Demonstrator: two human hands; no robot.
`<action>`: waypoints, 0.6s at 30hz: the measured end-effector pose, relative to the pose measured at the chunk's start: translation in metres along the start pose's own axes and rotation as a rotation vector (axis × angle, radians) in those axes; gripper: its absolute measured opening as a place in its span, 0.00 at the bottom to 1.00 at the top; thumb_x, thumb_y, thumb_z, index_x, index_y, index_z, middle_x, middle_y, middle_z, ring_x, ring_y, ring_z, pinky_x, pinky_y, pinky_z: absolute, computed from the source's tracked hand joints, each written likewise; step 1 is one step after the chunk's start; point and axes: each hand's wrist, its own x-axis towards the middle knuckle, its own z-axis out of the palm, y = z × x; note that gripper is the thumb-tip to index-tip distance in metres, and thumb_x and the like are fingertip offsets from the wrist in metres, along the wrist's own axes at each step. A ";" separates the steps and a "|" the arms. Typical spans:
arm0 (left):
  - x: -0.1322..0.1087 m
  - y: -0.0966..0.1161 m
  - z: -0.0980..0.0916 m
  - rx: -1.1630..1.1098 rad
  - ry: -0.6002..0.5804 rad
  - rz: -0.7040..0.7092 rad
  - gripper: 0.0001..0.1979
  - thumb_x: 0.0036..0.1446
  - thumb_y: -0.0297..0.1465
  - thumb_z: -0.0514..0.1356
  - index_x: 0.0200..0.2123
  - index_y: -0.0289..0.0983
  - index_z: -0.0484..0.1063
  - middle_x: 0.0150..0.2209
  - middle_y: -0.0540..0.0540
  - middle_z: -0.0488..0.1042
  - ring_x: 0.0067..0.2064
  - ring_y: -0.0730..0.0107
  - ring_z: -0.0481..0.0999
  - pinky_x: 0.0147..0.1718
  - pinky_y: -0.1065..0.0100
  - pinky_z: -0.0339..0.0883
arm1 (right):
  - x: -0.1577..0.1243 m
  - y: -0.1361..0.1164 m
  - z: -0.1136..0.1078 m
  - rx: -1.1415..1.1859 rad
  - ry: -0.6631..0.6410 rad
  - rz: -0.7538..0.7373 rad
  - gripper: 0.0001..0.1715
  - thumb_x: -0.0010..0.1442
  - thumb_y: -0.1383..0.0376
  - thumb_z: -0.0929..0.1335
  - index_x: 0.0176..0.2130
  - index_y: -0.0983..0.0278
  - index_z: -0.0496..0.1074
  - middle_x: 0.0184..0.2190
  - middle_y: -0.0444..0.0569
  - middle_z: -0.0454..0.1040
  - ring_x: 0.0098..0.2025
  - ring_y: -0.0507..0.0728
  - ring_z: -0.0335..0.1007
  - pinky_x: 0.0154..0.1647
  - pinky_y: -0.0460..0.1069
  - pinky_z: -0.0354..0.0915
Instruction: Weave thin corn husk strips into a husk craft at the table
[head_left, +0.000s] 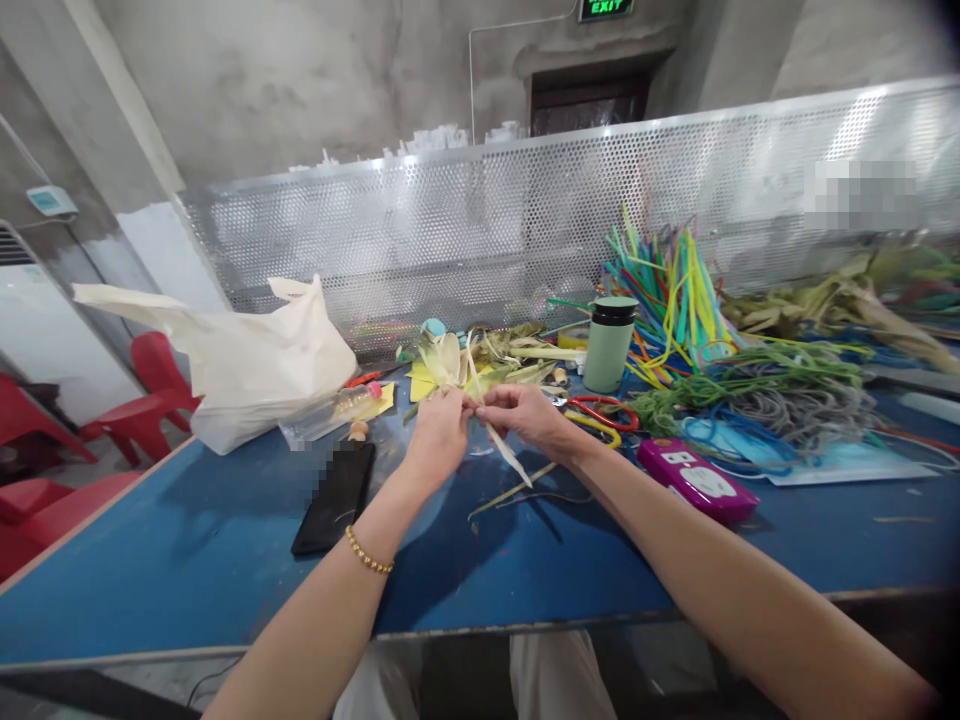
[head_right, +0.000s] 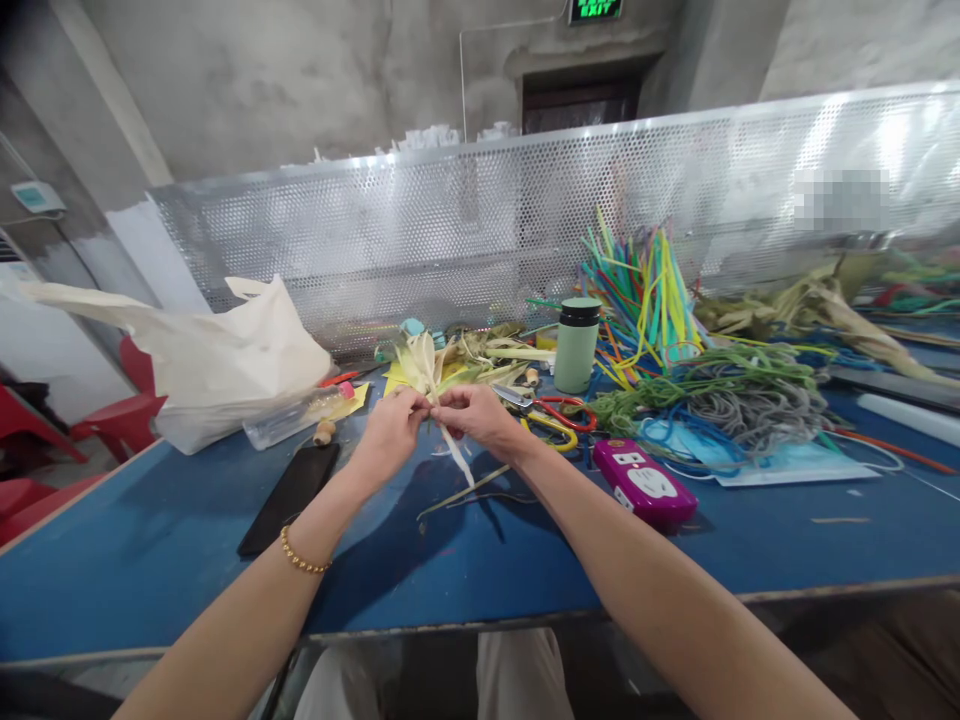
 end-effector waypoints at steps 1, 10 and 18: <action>-0.001 0.002 -0.001 0.083 0.007 0.040 0.07 0.61 0.25 0.52 0.36 0.36 0.70 0.38 0.41 0.74 0.43 0.59 0.72 0.44 0.59 0.61 | 0.000 0.000 0.000 0.005 0.010 0.006 0.13 0.49 0.59 0.73 0.27 0.66 0.72 0.18 0.41 0.71 0.19 0.48 0.64 0.21 0.44 0.61; -0.004 0.013 -0.009 0.393 0.091 0.146 0.11 0.63 0.25 0.47 0.37 0.35 0.69 0.39 0.37 0.72 0.43 0.55 0.69 0.45 0.56 0.59 | 0.002 -0.004 0.005 0.090 0.061 -0.020 0.10 0.47 0.62 0.73 0.28 0.64 0.69 0.22 0.42 0.75 0.22 0.53 0.73 0.27 0.47 0.68; -0.005 0.012 -0.010 0.338 0.138 0.131 0.10 0.62 0.25 0.49 0.38 0.35 0.71 0.39 0.38 0.71 0.45 0.56 0.68 0.47 0.57 0.59 | -0.003 -0.013 0.005 0.160 0.082 -0.024 0.11 0.49 0.61 0.73 0.27 0.66 0.70 0.22 0.46 0.77 0.28 0.54 0.76 0.37 0.49 0.68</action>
